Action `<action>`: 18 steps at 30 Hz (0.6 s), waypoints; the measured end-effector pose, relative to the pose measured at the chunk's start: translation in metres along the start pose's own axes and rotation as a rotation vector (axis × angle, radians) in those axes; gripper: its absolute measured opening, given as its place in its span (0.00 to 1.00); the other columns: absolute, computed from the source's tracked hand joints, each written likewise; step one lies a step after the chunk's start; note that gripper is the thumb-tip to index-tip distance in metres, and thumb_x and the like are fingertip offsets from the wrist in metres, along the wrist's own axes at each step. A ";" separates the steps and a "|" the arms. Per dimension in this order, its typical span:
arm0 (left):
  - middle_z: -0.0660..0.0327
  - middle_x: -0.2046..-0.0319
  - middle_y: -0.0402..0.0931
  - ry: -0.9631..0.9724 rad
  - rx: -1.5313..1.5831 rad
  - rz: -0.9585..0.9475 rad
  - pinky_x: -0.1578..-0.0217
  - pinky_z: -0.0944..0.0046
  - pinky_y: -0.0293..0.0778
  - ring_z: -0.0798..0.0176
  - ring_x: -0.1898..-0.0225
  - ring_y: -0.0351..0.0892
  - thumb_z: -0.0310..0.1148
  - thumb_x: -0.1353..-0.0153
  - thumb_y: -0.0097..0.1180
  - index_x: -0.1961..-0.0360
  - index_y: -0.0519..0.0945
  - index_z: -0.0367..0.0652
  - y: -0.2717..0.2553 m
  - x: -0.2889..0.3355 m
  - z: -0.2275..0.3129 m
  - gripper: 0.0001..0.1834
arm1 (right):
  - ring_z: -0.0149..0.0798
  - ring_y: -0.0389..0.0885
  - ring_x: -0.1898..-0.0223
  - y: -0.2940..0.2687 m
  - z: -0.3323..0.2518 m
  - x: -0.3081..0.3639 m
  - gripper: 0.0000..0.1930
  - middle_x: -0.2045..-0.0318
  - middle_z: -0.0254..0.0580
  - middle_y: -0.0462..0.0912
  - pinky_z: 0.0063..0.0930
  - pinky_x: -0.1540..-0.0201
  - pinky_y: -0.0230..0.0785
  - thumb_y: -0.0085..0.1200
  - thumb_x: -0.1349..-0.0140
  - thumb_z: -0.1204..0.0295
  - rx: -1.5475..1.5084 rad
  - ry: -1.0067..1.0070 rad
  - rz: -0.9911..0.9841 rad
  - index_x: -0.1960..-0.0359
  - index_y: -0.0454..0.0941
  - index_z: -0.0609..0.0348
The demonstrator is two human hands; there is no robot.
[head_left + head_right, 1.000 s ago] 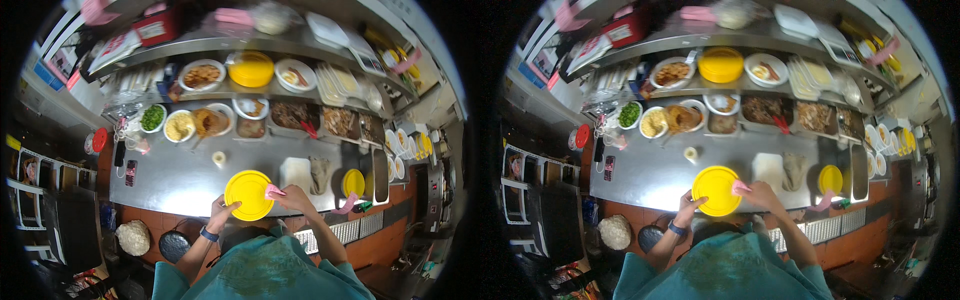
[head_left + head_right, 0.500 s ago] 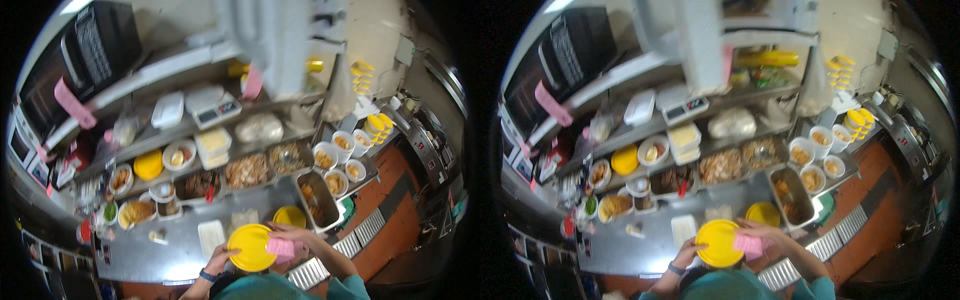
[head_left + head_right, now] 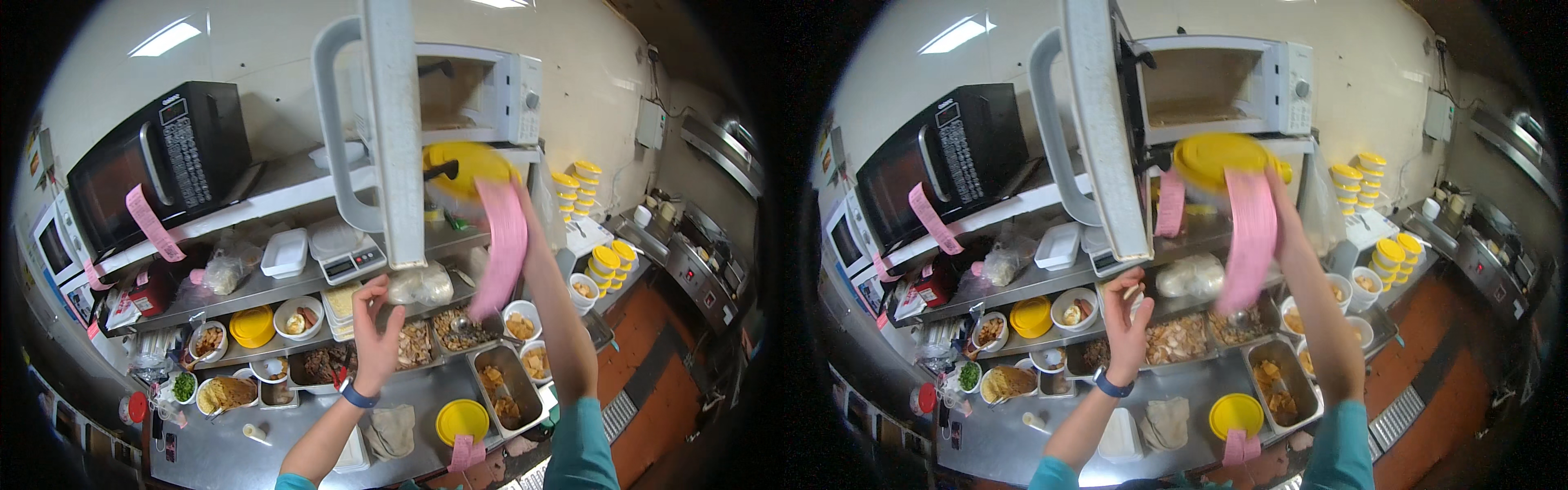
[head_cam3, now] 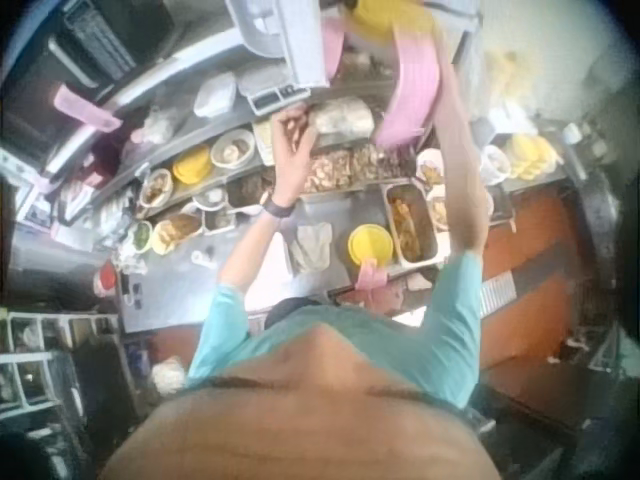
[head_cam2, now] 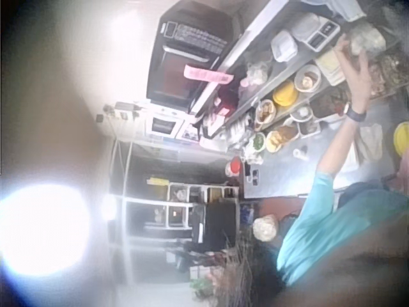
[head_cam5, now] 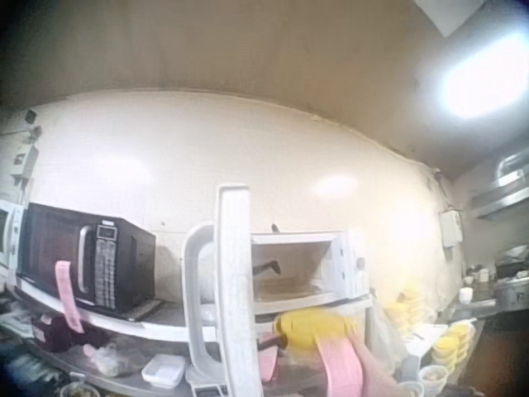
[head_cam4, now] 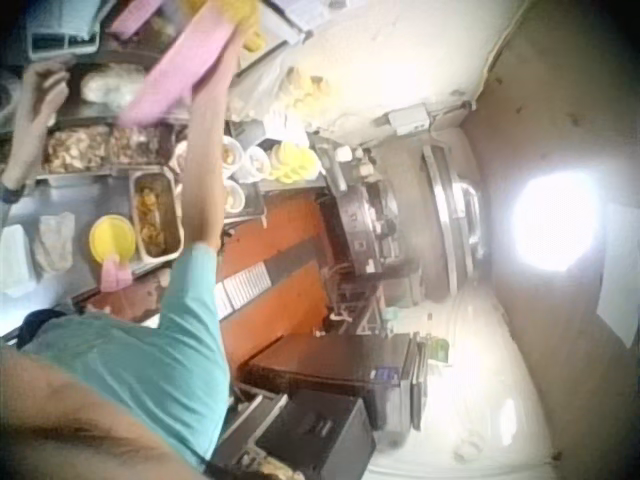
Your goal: The person assembles takeout meals by scooping broth and meat into bowls, adding toppings, and sealing them with lids. They handle multiple bowls in sequence, using tongs and ladles to transfer ingredients from pots and containers.
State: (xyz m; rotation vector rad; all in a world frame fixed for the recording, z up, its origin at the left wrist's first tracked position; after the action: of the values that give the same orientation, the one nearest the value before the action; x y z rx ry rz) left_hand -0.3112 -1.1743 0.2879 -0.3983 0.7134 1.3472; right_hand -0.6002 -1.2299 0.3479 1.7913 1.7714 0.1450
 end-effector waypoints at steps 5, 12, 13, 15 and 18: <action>0.47 0.34 0.56 0.417 -0.337 0.057 0.31 0.51 0.52 0.49 0.31 0.56 0.25 0.47 0.62 0.33 0.55 0.34 0.028 -0.016 0.088 0.42 | 0.39 0.81 0.51 0.069 -0.058 -0.171 0.34 0.49 0.41 0.80 0.33 0.48 0.74 0.50 0.33 0.42 0.122 -0.213 -0.182 0.36 0.66 0.55; 0.48 0.47 0.75 0.522 -0.436 -0.422 0.34 0.45 0.59 0.42 0.39 0.70 0.29 0.44 0.57 0.43 0.74 0.39 0.108 -0.027 0.105 0.25 | 0.34 0.80 0.63 -0.070 -0.033 -0.089 0.19 0.61 0.38 0.83 0.30 0.59 0.74 0.47 0.30 0.56 0.223 -0.401 0.250 0.50 0.79 0.57; 0.53 0.53 0.81 0.460 -0.401 -0.621 0.38 0.46 0.65 0.44 0.45 0.76 0.30 0.41 0.56 0.48 0.79 0.43 0.120 -0.023 0.092 0.19 | 0.33 0.78 0.65 -0.114 -0.037 -0.062 0.18 0.63 0.37 0.81 0.29 0.60 0.72 0.48 0.31 0.57 -0.004 -0.434 0.432 0.51 0.78 0.57; 0.54 0.62 0.81 0.305 -0.423 -0.793 0.47 0.49 0.71 0.47 0.55 0.79 0.31 0.39 0.54 0.50 0.80 0.47 0.124 0.002 0.062 0.16 | 0.29 0.74 0.70 -0.183 -0.064 0.002 0.15 0.69 0.34 0.77 0.24 0.68 0.67 0.50 0.32 0.58 0.004 -0.602 0.797 0.59 0.77 0.57; 0.54 0.65 0.82 0.178 -0.435 -0.866 0.59 0.54 0.76 0.50 0.61 0.81 0.36 0.34 0.53 0.47 0.79 0.49 0.094 0.062 0.015 0.15 | 0.25 0.69 0.79 -0.213 -0.107 0.032 0.11 0.75 0.32 0.75 0.21 0.77 0.61 0.46 0.30 0.62 0.136 -0.827 0.877 0.63 0.76 0.54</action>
State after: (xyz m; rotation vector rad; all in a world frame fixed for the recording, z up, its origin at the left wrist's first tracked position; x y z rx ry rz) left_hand -0.3951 -1.1005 0.2701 -1.0484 0.3041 0.6251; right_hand -0.8336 -1.1809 0.3208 2.1613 0.3870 -0.3357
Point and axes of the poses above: each hand's wrist, its own x-axis away from the middle knuckle, its own y-axis out of the palm, z = x × y, the point moved 10 cm from there along -x, towards the middle knuckle
